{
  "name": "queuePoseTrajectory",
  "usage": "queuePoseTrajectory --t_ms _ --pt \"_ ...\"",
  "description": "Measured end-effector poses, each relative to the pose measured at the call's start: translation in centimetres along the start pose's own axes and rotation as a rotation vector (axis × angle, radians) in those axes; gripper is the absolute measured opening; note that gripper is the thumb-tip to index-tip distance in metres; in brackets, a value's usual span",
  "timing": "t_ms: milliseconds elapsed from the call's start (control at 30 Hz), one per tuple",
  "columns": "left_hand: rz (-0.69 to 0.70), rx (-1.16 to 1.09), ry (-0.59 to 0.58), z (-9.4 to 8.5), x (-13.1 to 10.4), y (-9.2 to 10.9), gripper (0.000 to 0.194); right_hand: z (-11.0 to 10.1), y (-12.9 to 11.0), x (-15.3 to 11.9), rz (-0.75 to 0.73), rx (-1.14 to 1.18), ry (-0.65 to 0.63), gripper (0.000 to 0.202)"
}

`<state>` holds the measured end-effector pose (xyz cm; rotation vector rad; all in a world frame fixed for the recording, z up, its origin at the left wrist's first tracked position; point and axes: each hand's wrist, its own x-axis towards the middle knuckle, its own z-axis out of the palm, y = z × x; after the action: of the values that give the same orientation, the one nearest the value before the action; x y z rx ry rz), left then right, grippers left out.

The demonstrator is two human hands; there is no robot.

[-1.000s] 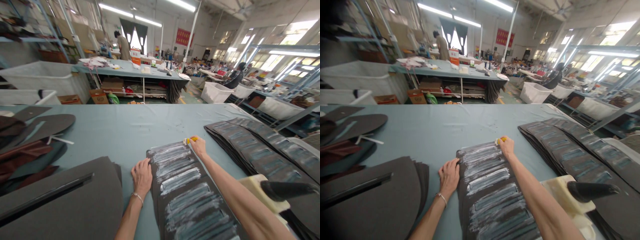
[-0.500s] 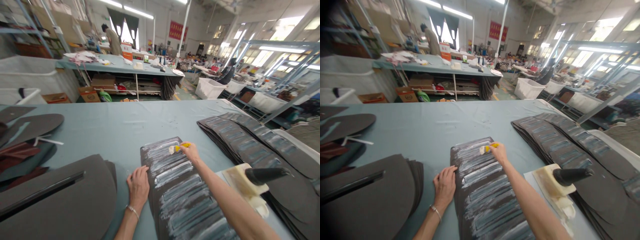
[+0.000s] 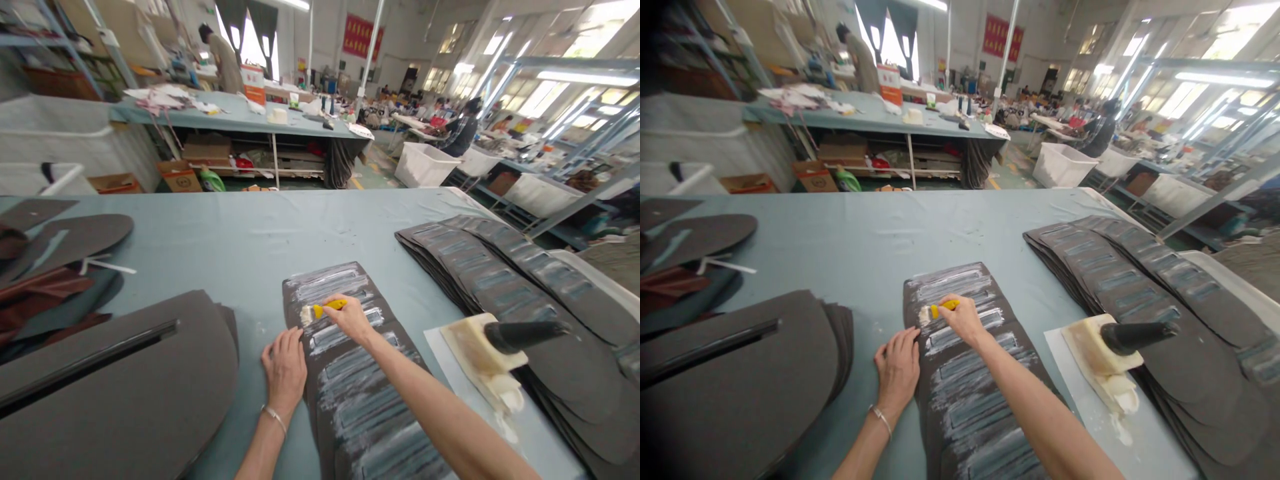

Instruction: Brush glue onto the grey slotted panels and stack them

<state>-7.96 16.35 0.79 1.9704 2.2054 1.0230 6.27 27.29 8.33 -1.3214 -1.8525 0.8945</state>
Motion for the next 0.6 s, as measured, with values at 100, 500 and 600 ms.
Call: queuePoseTrajectory --t_ms 100,500,600 --pt "-0.001 0.018 0.012 -0.1 0.0 0.1 0.030 -4.7 2.6 1.2 0.076 -0.126 0.165 0.022" --pt "0.014 0.029 0.039 0.0 0.1 0.1 0.030 -10.1 4.6 1.8 0.068 -0.507 0.328 0.025" --pt "0.013 0.033 0.034 0.0 0.1 0.1 0.030 -10.2 4.8 1.9 0.037 -0.546 0.331 0.025"
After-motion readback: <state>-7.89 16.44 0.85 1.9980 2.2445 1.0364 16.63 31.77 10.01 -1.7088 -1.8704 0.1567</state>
